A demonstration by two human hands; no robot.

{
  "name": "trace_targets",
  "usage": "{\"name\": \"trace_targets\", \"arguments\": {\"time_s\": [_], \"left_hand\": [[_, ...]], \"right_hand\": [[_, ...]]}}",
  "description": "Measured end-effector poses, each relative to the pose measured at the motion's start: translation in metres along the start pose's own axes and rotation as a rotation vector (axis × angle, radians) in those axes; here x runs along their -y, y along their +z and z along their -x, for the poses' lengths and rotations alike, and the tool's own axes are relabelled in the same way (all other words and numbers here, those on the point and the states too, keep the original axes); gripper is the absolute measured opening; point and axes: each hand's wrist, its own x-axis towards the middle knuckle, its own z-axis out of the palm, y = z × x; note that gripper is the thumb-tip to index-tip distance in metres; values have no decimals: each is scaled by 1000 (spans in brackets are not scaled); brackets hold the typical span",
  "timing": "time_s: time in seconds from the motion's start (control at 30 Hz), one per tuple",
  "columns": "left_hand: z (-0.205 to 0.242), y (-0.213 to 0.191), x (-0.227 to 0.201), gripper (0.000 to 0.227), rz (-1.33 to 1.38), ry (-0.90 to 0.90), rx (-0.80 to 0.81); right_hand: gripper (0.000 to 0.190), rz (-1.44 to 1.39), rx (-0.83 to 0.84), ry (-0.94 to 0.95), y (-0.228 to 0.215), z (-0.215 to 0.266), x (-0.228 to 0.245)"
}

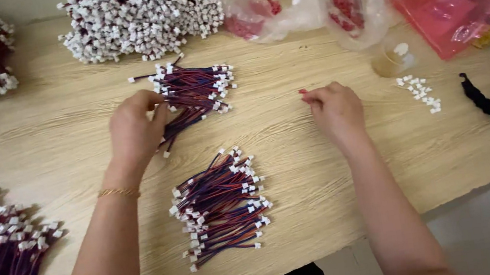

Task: Bundling and organizing small wire harnesses with white connectors on a wooden table.

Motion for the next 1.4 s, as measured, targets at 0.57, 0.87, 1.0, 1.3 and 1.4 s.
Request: {"name": "trace_targets", "arguments": {"time_s": [0.57, 0.87, 1.0, 1.3, 1.4], "left_hand": [[125, -78, -55, 12, 851, -381, -277], [142, -51, -58, 18, 959, -470, -215], [139, -48, -74, 22, 1042, -421, -188], [136, -46, -79, 18, 1099, -445, -194], [138, -50, -84, 19, 1152, -488, -202]], "right_hand": [[15, 24, 162, 97, -21, -6, 26], [21, 61, 265, 34, -12, -27, 29], [9, -606, 133, 47, -72, -4, 90], [12, -1372, 371, -50, -67, 48, 192], [6, -1259, 321, -79, -88, 47, 216]]}}
